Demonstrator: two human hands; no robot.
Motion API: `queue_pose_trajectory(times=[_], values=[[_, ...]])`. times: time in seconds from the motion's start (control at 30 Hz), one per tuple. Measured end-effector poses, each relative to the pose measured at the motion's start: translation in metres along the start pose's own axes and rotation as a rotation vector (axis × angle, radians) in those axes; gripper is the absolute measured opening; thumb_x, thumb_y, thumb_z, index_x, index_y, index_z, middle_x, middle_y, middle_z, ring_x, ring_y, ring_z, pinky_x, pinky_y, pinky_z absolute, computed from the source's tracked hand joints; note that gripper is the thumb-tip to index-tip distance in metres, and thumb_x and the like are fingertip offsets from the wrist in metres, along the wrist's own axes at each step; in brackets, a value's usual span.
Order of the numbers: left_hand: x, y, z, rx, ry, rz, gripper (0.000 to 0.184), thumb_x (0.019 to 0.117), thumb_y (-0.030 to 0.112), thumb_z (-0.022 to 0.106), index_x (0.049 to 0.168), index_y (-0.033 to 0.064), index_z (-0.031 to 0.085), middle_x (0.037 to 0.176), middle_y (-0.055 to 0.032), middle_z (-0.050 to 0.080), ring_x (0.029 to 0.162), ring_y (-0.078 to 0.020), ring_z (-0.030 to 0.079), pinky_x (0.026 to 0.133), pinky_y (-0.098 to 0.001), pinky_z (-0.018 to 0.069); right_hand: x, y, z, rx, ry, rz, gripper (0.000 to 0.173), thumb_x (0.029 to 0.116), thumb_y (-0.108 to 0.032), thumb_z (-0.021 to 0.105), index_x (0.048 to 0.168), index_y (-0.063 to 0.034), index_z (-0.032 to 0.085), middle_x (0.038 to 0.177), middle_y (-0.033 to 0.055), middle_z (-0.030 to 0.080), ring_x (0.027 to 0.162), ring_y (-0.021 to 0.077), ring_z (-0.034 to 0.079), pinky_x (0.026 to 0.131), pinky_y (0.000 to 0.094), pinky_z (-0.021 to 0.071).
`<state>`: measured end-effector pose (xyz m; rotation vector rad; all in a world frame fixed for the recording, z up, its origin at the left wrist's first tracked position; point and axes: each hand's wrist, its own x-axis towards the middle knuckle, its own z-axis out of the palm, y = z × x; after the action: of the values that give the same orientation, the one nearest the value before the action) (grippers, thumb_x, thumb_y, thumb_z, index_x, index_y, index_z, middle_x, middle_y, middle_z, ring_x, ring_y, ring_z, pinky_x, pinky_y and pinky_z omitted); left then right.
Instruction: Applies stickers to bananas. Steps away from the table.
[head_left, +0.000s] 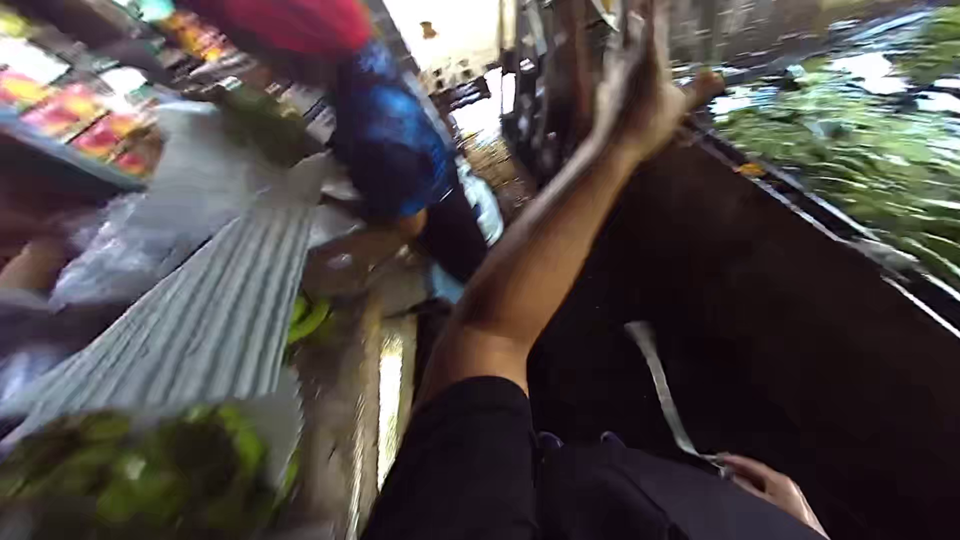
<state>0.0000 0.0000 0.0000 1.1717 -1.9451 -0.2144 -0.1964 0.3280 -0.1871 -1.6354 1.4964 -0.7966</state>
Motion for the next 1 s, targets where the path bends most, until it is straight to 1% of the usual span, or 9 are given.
queue_pose_trajectory(times=[0.03,0.1,0.2,0.27,0.43,0.57,0.77,0.87,1.0], values=[[-0.040,-0.005,-0.010,0.032,-0.024,0.033,0.085,0.0854,0.034,0.081,0.152,-0.0028,0.043,0.159,-0.0245,0.039,0.150,-0.0349,0.034,0.121,-0.0493,0.0315,0.022,0.043,0.029,0.147,-0.058,-0.106,0.024,0.0921,0.007,0.058,0.111,0.0207,0.066,0.092,0.0261,0.073,0.080,0.0229,0.071,0.080,0.0327,0.0574],[-0.127,-0.014,-0.039,0.036,-0.132,0.032,0.043,0.0850,0.025,0.082,0.124,0.0071,0.073,0.148,-0.0150,0.055,0.143,-0.0307,0.044,0.112,-0.0535,0.0398,0.073,0.048,0.071,0.284,-0.274,-0.033,0.034,0.0904,0.001,0.060,0.123,0.0104,0.065,0.100,0.0139,0.074,0.083,0.0116,0.071,0.080,0.0297,0.0598],[-0.247,-0.037,-0.097,0.006,-0.226,-0.107,0.010,0.0903,0.014,0.075,0.094,0.0067,0.080,0.115,-0.0105,0.073,0.116,-0.0247,0.064,0.101,-0.0493,0.0477,0.122,-0.046,0.128,0.392,-0.521,-0.092,0.037,0.0904,-0.002,0.062,0.127,0.0049,0.062,0.100,0.0037,0.074,0.086,0.0077,0.071,0.080,0.0296,0.0613],[-0.317,-0.054,-0.150,0.045,-0.150,-0.229,0.011,0.0923,0.010,0.071,0.093,0.0026,0.079,0.104,-0.0112,0.075,0.107,-0.0242,0.069,0.100,-0.0489,0.0485,0.135,-0.115,0.174,0.414,-0.674,-0.181,0.036,0.0922,-0.005,0.062,0.127,0.0032,0.061,0.101,0.0017,0.074,0.087,0.0069,0.071,0.081,0.0282,0.0605],[-0.460,-0.080,-0.272,0.317,0.134,-0.515,0.013,0.0884,0.013,0.076,0.100,0.0080,0.080,0.107,-0.0065,0.074,0.107,-0.0216,0.068,0.101,-0.0504,0.0486,0.120,-0.235,0.308,0.421,-1.036,-0.270,0.037,0.0968,-0.002,0.061,0.133,0.0026,0.060,0.105,0.0071,0.074,0.091,0.0089,0.071,0.086,0.0285,0.0593],[-0.531,-0.074,-0.343,0.466,0.306,-0.723,0.019,0.0870,0.014,0.078,0.105,0.0073,0.080,0.108,-0.0105,0.074,0.108,-0.0263,0.068,0.107,-0.0605,0.0406,0.083,-0.308,0.394,0.389,-1.249,-0.348,0.042,0.0992,0.002,0.055,0.142,0.0007,0.054,0.109,0.0091,0.073,0.093,0.0089,0.070,0.086,0.0275,0.0579],[-0.585,-0.085,-0.413,0.878,0.475,-0.604,0.007,0.0870,0.010,0.073,0.088,0.0102,0.080,0.096,-0.0078,0.075,0.105,-0.0263,0.069,0.111,-0.0651,0.0303,0.037,-0.375,0.464,0.383,-1.418,-0.389,0.048,0.0945,0.005,0.051,0.143,-0.0002,0.054,0.123,0.0088,0.068,0.105,0.0056,0.065,0.093,0.0233,0.0522],[-0.597,-0.090,-0.436,1.004,0.514,-0.608,0.010,0.0866,0.006,0.070,0.080,0.0095,0.077,0.093,-0.0078,0.076,0.105,-0.0268,0.071,0.113,-0.0667,0.0288,0.025,-0.397,0.486,0.313,-1.410,-0.587,0.052,0.0933,0.000,0.058,0.145,0.0006,0.052,0.136,0.0121,0.064,0.123,0.0094,0.062,0.106,0.0255,0.0483],[-0.614,-0.111,-0.461,1.081,0.570,-0.597,0.014,0.0909,0.007,0.066,0.078,0.0090,0.071,0.090,-0.0078,0.075,0.104,-0.0224,0.072,0.115,-0.0594,0.0302,0.025,-0.421,0.519,0.269,-1.393,-0.872,0.056,0.0934,-0.005,0.063,0.147,0.0053,0.048,0.137,0.0180,0.062,0.127,0.0148,0.060,0.111,0.0292,0.0451]])
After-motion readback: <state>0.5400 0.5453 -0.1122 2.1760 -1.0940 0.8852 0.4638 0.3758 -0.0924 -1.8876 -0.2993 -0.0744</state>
